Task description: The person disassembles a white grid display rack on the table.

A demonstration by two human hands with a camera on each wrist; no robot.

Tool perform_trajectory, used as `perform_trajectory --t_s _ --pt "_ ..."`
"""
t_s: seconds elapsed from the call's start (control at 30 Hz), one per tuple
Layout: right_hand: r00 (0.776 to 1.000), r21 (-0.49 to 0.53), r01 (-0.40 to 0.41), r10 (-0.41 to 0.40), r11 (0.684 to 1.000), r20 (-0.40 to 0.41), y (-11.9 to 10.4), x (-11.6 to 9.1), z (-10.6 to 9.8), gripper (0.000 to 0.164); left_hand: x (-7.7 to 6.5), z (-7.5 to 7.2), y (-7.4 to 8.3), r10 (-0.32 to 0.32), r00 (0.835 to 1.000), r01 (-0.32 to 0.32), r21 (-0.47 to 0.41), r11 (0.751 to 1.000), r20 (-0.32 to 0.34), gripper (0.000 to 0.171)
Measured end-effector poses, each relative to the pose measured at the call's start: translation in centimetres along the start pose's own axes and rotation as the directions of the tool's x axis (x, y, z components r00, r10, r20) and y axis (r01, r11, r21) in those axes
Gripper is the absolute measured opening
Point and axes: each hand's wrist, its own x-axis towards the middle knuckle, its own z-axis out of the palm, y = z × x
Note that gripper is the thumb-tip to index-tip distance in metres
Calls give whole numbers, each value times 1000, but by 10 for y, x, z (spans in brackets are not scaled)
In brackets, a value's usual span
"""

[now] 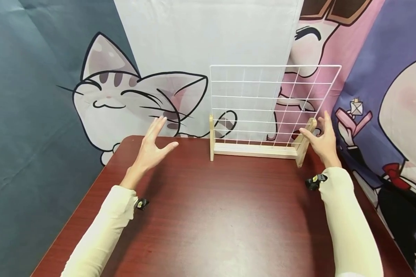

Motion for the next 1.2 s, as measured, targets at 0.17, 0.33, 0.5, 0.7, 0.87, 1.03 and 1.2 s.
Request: perform_trajectory --t_s 0.17,0.33,0.5,0.7,0.87,1.03,1.2 --pt "994 -58 94 -90 994 62 17 12 5 85 7 15 7 153 986 -141 162 977 -63 83" --pt "998 -135 54 -50 989 39 22 14 6 83 23 36 25 347 934 -295 366 882 -83 77" --pt "995 -115 89 -82 989 58 25 17 5 86 47 58 45 440 896 -360 485 797 -60 75" --pt "990 -143 125 -114 982 83 26 16 8 97 77 91 62 473 879 -418 566 711 56 74" --pt "992 -223 125 -118 967 44 26 16 6 100 104 123 82 490 855 -484 600 637 169 75" --pt "991 -259 130 -121 957 50 27 16 6 99 126 141 93 460 872 -450 643 620 167 76" --pt "992 -272 123 -116 954 41 28 15 10 99 139 152 97 452 876 -438 673 596 169 77"
